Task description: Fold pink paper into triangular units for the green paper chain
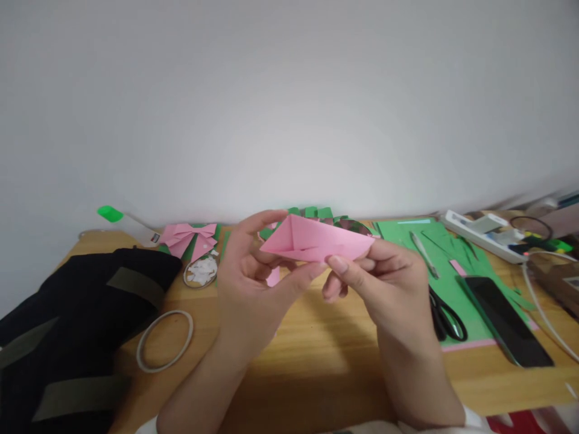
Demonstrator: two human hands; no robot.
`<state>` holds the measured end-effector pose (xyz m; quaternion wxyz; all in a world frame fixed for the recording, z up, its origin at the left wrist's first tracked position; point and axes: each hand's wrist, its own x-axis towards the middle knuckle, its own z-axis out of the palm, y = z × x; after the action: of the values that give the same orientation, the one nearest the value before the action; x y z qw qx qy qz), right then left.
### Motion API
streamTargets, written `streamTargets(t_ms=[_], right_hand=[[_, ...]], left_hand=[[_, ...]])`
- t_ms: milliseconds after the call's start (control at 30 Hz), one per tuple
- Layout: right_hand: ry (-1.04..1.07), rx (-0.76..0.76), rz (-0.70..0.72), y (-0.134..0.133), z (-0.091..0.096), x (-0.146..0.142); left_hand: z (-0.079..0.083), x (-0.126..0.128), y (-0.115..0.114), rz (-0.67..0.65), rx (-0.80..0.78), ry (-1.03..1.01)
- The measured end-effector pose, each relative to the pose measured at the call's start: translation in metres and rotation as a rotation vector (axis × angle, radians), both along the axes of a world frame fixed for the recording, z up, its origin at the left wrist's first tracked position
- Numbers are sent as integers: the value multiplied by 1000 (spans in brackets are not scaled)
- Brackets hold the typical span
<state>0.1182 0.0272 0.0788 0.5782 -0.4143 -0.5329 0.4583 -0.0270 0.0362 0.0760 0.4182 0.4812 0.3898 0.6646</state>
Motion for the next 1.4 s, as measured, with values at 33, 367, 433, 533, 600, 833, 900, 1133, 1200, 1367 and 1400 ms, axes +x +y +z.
streamTargets(t_ms=[33,367,433,533,600,833,900,1133,1200,1367,1400], right_hand=[[15,-3,0,-1,-1,-1],[-156,76,-85,-11,-3,-1],[-148,81,-78,-12,-2,-2],[-124,82,-72,-12,0,-2],[-112,81,-57,-12,1,-1],[-78,49,-14,-9,0,2],[-63,26,-4,-8,0,2],[34,-47,161,-5,6,13],[33,-82,230,-7,8,20],[-51,-141,279,-28,-13,33],[-55,-111,216,-36,-22,35]], left_hand=[[0,2,-1,0,3,-14],[0,-3,-2,6,14,-94],[-1,-7,-1,20,39,-72],[-3,-14,0,71,60,-35],[-4,-17,1,94,71,-24],[0,-17,1,132,86,3],[1,-17,0,135,100,21],[1,-27,-11,159,354,352],[-1,-32,-15,105,357,462],[-19,-45,-33,-85,205,545],[-25,-47,-38,-108,162,551]])
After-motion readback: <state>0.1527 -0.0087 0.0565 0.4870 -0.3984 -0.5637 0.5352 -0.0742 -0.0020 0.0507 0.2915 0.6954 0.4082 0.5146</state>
